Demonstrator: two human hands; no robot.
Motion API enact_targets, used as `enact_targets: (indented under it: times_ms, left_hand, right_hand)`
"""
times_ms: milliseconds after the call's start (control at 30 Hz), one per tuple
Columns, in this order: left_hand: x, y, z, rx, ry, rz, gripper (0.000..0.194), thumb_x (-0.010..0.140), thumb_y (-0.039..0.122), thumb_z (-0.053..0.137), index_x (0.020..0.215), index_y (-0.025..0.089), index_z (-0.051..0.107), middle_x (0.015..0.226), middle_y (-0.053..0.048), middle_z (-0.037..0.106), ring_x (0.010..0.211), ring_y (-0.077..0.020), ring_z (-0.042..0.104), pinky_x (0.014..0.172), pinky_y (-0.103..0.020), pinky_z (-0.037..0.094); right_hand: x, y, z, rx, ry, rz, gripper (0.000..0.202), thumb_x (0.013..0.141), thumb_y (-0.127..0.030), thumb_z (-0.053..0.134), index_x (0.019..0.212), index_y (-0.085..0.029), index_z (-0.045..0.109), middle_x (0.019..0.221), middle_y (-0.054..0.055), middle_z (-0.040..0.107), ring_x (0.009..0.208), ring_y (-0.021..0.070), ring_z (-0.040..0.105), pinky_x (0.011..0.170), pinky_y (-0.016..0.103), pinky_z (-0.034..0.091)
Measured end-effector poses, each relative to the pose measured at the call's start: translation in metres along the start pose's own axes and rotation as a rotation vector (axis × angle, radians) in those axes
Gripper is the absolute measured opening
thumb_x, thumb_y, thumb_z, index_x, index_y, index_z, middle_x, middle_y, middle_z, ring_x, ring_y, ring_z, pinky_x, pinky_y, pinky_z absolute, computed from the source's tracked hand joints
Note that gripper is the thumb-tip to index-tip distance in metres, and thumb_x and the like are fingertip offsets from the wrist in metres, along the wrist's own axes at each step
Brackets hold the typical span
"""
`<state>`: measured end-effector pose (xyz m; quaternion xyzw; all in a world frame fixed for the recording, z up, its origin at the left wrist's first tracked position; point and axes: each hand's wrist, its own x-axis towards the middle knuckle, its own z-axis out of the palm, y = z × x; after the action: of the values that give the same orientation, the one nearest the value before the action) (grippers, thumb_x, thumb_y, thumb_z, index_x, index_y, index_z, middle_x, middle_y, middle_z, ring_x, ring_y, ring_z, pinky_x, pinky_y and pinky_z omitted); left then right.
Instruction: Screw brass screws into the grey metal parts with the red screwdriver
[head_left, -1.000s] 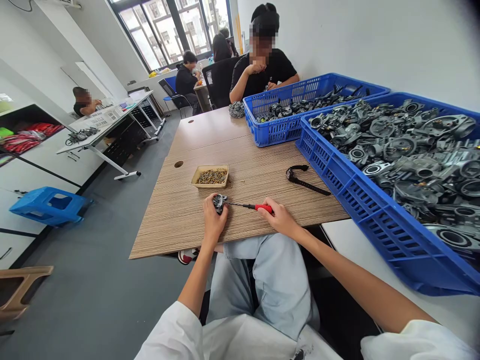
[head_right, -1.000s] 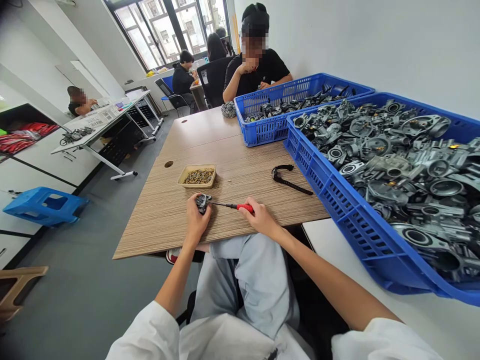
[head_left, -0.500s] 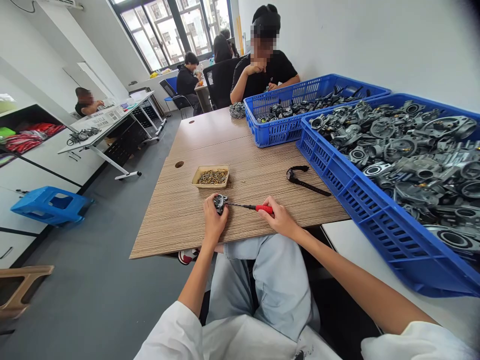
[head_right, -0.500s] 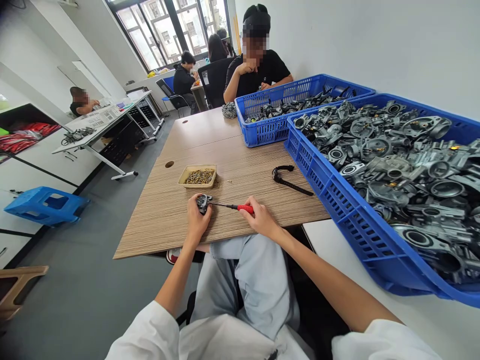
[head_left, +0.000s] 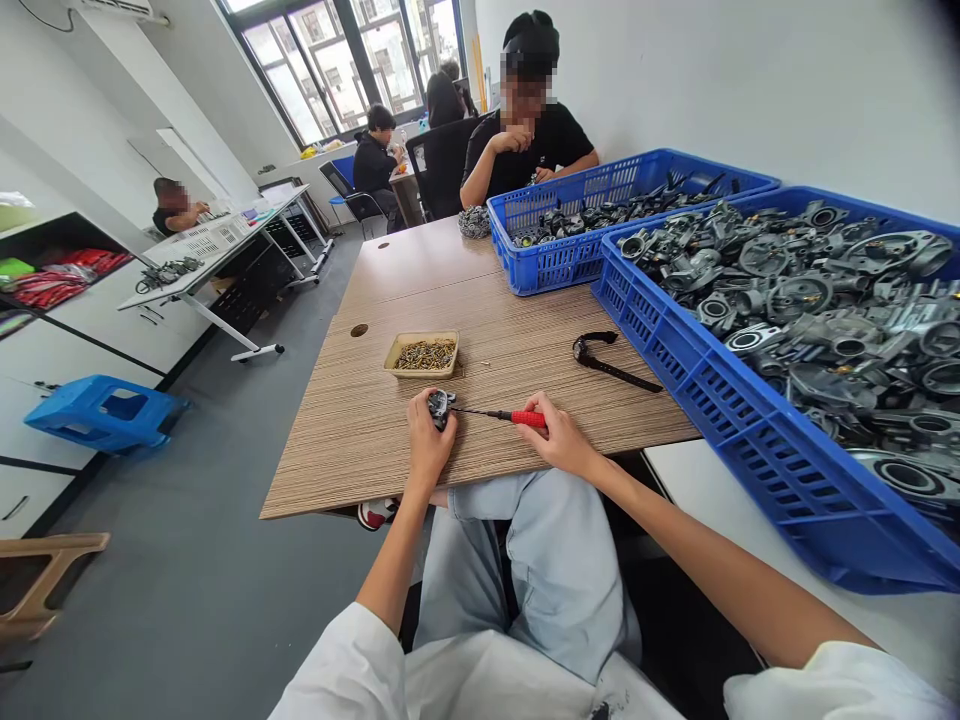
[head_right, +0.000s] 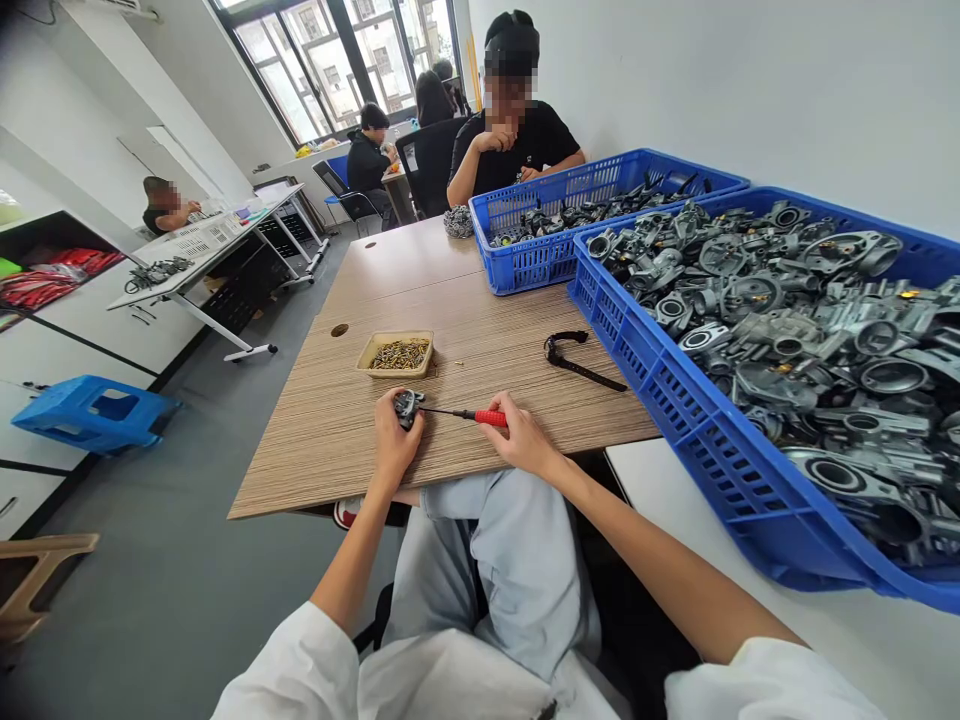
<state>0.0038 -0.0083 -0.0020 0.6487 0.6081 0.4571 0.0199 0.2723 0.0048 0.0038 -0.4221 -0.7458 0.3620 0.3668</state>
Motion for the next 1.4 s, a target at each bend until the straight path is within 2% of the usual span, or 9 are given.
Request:
enact_targets:
  times_ms: [133, 333, 400, 500, 567, 767, 967, 1200, 1400]
  left_hand:
    - [-0.0002, -0.0013, 0.0007, -0.005, 0.007, -0.001, 0.045, 0.090, 0.017, 0.063, 0.132, 0.024, 0.050, 0.125, -0.011, 0.059, 0.120, -0.0281, 0.056, 0.108, -0.048, 0.044]
    - [-0.0004, -0.0016, 0.0007, -0.012, 0.003, -0.004, 0.045, 0.089, 0.018, 0.064, 0.132, 0.024, 0.049, 0.124, -0.011, 0.059, 0.119, -0.0277, 0.055, 0.107, -0.048, 0.045]
    - [-0.0004, -0.0007, 0.0002, -0.011, 0.001, -0.004, 0.045, 0.090, 0.018, 0.064, 0.132, 0.024, 0.049, 0.124, -0.011, 0.059, 0.119, -0.0278, 0.055, 0.108, -0.048, 0.045]
    - [-0.0001, 0.0010, -0.0007, -0.006, -0.004, -0.003, 0.045, 0.089, 0.017, 0.063, 0.132, 0.024, 0.049, 0.125, -0.011, 0.059, 0.120, -0.0281, 0.055, 0.109, -0.049, 0.044]
    - [0.0000, 0.0017, -0.0010, -0.003, -0.006, -0.003, 0.045, 0.089, 0.017, 0.062, 0.132, 0.024, 0.049, 0.125, -0.011, 0.059, 0.121, -0.0284, 0.055, 0.109, -0.049, 0.044]
    - [-0.0002, 0.0012, 0.0000, -0.002, 0.004, 0.002, 0.045, 0.089, 0.018, 0.063, 0.132, 0.024, 0.049, 0.125, -0.011, 0.059, 0.120, -0.0287, 0.055, 0.108, -0.049, 0.045]
    - [-0.0009, -0.0004, 0.0011, -0.001, 0.014, 0.002, 0.046, 0.090, 0.018, 0.063, 0.133, 0.025, 0.049, 0.126, -0.011, 0.059, 0.121, -0.0287, 0.056, 0.108, -0.049, 0.045]
    - [-0.0008, 0.0008, 0.0004, 0.012, 0.006, 0.009, 0.046, 0.090, 0.018, 0.063, 0.133, 0.024, 0.049, 0.126, -0.011, 0.059, 0.121, -0.0289, 0.055, 0.108, -0.049, 0.045]
    - [-0.0011, -0.0009, 0.0011, 0.014, 0.011, -0.002, 0.045, 0.090, 0.018, 0.064, 0.132, 0.024, 0.049, 0.126, -0.011, 0.059, 0.121, -0.0279, 0.055, 0.108, -0.048, 0.044]
  right_hand:
    - [0.0012, -0.0003, -0.0002, -0.016, 0.021, 0.018, 0.019, 0.098, -0.043, 0.056, 0.096, -0.026, 0.049, 0.070, -0.004, 0.055, 0.057, 0.0163, 0.049, 0.058, 0.027, 0.034]
    - [0.0032, -0.0050, -0.0007, -0.035, 0.031, 0.002, 0.032, 0.102, -0.048, 0.050, 0.081, -0.024, 0.051, 0.063, -0.004, 0.049, 0.059, 0.0154, 0.046, 0.060, 0.028, 0.034]
    - [0.0027, -0.0053, -0.0005, -0.037, 0.028, -0.004, 0.030, 0.102, -0.047, 0.050, 0.084, -0.024, 0.052, 0.065, -0.004, 0.052, 0.060, 0.0157, 0.048, 0.061, 0.028, 0.035]
    - [0.0007, -0.0055, -0.0005, -0.018, 0.008, -0.020, 0.018, 0.098, -0.042, 0.056, 0.100, -0.024, 0.053, 0.075, -0.002, 0.061, 0.062, 0.0167, 0.053, 0.063, 0.028, 0.038]
    - [-0.0005, -0.0055, -0.0004, -0.004, 0.009, -0.024, 0.022, 0.095, -0.038, 0.060, 0.109, -0.025, 0.049, 0.082, -0.001, 0.064, 0.063, 0.0173, 0.056, 0.063, 0.028, 0.040]
    - [0.0009, -0.0026, 0.0000, -0.028, 0.039, -0.009, 0.017, 0.098, -0.041, 0.056, 0.099, -0.025, 0.050, 0.075, -0.003, 0.059, 0.062, 0.0177, 0.055, 0.063, 0.029, 0.039]
    - [0.0037, -0.0042, -0.0007, -0.031, 0.034, 0.008, 0.032, 0.101, -0.048, 0.051, 0.080, -0.024, 0.049, 0.063, -0.005, 0.047, 0.059, 0.0159, 0.045, 0.061, 0.028, 0.034]
    - [0.0000, -0.0076, -0.0016, 0.019, -0.011, -0.002, 0.020, 0.096, -0.039, 0.058, 0.107, -0.025, 0.048, 0.077, -0.003, 0.061, 0.060, 0.0165, 0.053, 0.062, 0.028, 0.038]
    - [0.0006, -0.0023, -0.0008, -0.009, 0.012, 0.029, 0.018, 0.098, -0.041, 0.056, 0.100, -0.025, 0.048, 0.075, -0.003, 0.058, 0.062, 0.0172, 0.052, 0.062, 0.028, 0.037]
